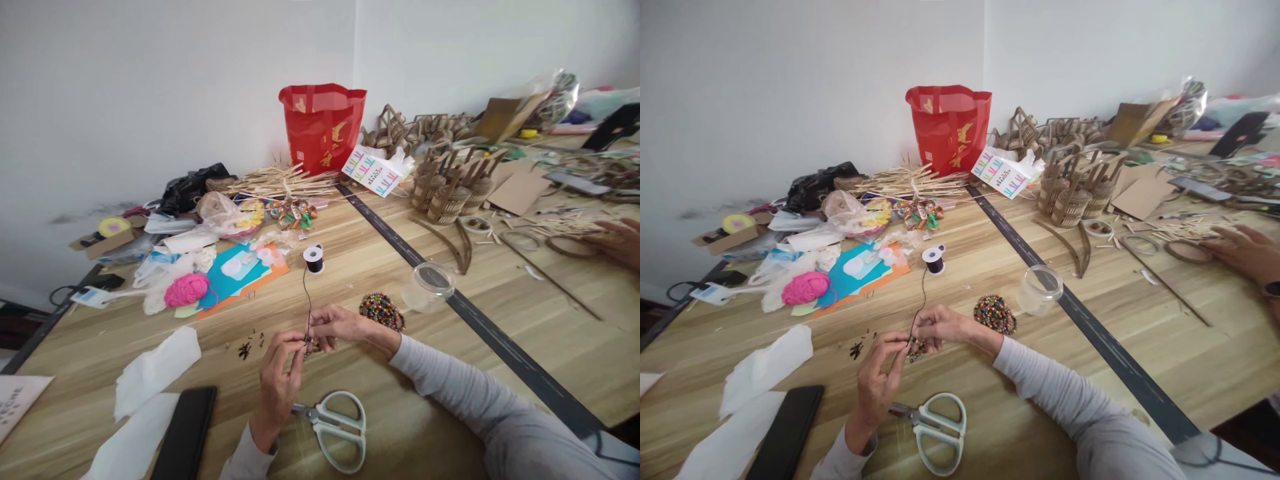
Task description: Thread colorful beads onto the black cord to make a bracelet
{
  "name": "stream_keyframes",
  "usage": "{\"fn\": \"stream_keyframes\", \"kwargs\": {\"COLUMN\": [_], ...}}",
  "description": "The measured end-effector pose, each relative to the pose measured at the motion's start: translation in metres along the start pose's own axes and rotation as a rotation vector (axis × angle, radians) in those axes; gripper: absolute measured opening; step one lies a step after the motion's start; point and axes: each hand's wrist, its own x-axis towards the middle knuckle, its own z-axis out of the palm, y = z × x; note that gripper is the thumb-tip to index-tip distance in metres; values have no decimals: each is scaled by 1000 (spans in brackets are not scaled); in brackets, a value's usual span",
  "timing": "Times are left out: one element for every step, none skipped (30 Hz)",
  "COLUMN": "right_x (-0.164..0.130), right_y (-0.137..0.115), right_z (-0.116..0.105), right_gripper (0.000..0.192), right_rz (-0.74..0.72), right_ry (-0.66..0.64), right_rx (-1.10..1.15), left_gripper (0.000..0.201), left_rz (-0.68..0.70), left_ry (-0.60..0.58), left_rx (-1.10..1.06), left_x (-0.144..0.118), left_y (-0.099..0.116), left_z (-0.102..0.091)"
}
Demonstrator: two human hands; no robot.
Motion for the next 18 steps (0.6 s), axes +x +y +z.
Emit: {"fn": "stream_keyframes", "kwargs": {"right_x": [-1, -2, -4, -5, -7, -8, -9, -10, -10, -11, -11, -12, -12, -12, -13, -14, -14, -15], "right_y": [-2, -4, -6, -7, -9, -11, -12, -13, -13, -14, -14, -15, -15, -15, -16, -17, -18, -19], "right_z": [1, 2, 4, 5, 7, 9, 11, 12, 13, 14, 15, 15, 15, 15, 15, 15, 15, 15], "right_gripper": [40, 38, 35, 32, 28, 25, 21, 19, 17, 16, 16, 16, 15, 15, 15, 15, 15, 14], "right_rz": [-23, -48, -72, -91, -105, -114, -121, -127, -134, -142, -151, -158, -161, -161, -158, -157, -159, -168], "right_ry": [16, 31, 46, 61, 78, 94, 110, 121, 130, 137, 145, 151, 153, 154, 153, 154, 156, 159], "right_rx": [-39, -84, -132, -179, -220, -256, -286, -313, -340, -368, -397, -424, -448, -472, -498, -528, -565, -612], "left_gripper": [11, 11, 11, 12, 12, 13, 13, 14, 14, 15, 15, 15, 15, 15, 14, 13, 12, 11], "left_rz": [-8, -19, -31, -40, -39, -31, -20, -8, -3, -3, -12, -26, -43, -69, -103, -144, -194, -249], "left_ry": [4, 6, 5, 2, 2, 2, 4, 4, 5, 6, 7, 8, 7, 6, 2, 2, 5, 13], "left_rx": [-9, -18, -26, -33, -39, -43, -46, -50, -55, -63, -74, -89, -107, -127, -150, -177, -209, -247], "left_x": [0, -1, -1, -2, -2, -2, -2, -2, -3, -3, -4, -5, -6, -7, -8, -9, -10, -10], "left_y": [0, 0, 0, 0, 1, 1, 1, 2, 2, 2, 1, 1, 0, -1, -2, -2, -3, -3], "left_z": [0, 0, 1, 1, 1, 2, 2, 2, 3, 3, 3, 4, 4, 4, 5, 5, 5, 6]}}
